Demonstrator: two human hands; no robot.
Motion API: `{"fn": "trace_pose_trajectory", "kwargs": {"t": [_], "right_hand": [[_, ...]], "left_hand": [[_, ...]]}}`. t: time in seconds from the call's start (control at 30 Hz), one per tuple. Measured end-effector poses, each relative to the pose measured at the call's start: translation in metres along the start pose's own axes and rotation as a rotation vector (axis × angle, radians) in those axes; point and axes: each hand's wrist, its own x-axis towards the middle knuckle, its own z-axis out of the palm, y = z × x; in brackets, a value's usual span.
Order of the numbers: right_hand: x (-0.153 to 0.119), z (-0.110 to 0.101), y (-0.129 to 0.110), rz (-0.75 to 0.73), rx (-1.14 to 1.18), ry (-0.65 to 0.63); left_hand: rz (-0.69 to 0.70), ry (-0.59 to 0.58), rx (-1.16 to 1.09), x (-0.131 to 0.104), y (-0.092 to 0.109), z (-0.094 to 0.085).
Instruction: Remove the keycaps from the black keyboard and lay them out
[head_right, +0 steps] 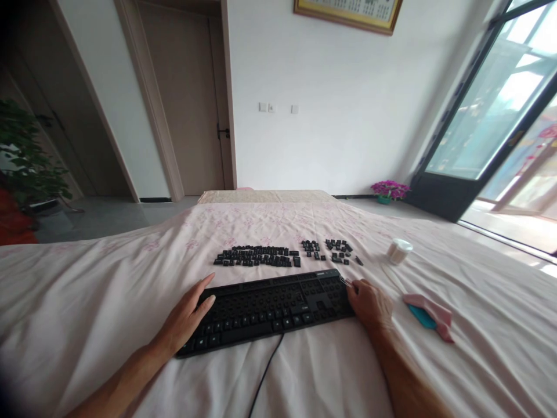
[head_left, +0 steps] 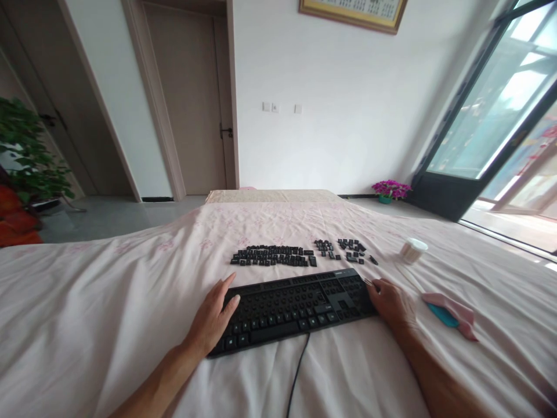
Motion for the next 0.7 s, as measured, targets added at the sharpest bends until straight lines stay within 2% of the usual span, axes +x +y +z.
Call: {"fn": "trace_pose_trajectory", "kwargs": {"t": [0.13,0.3,0.53,0.6,0.7], "right_hand": [[0.002,-0.001,0.002,0.036,-0.008,-0.002],[0.008,-0.006,0.004,0.054,-0.007,-0.064],[0.002,-0.017,0.002,0.013,-0.051,-0.116],[0.001,-0.025,0.0,-0.007,-0.064,-0.095],[0.001,-0.043,-0.015,-0.071,-0.043,0.039]], "left_hand": [[0.004,-0.014,0.012,-0.001,0.005,0.005],[0.064,-0.068,0.03,0.003,0.009,0.01],[0.04,-0.117,-0.023,0.009,0.013,0.003],[0.02,-0.089,-0.056,0.007,0.014,0.002],[-0.025,0.0,-0.155,0.005,0.012,0.004]]}}
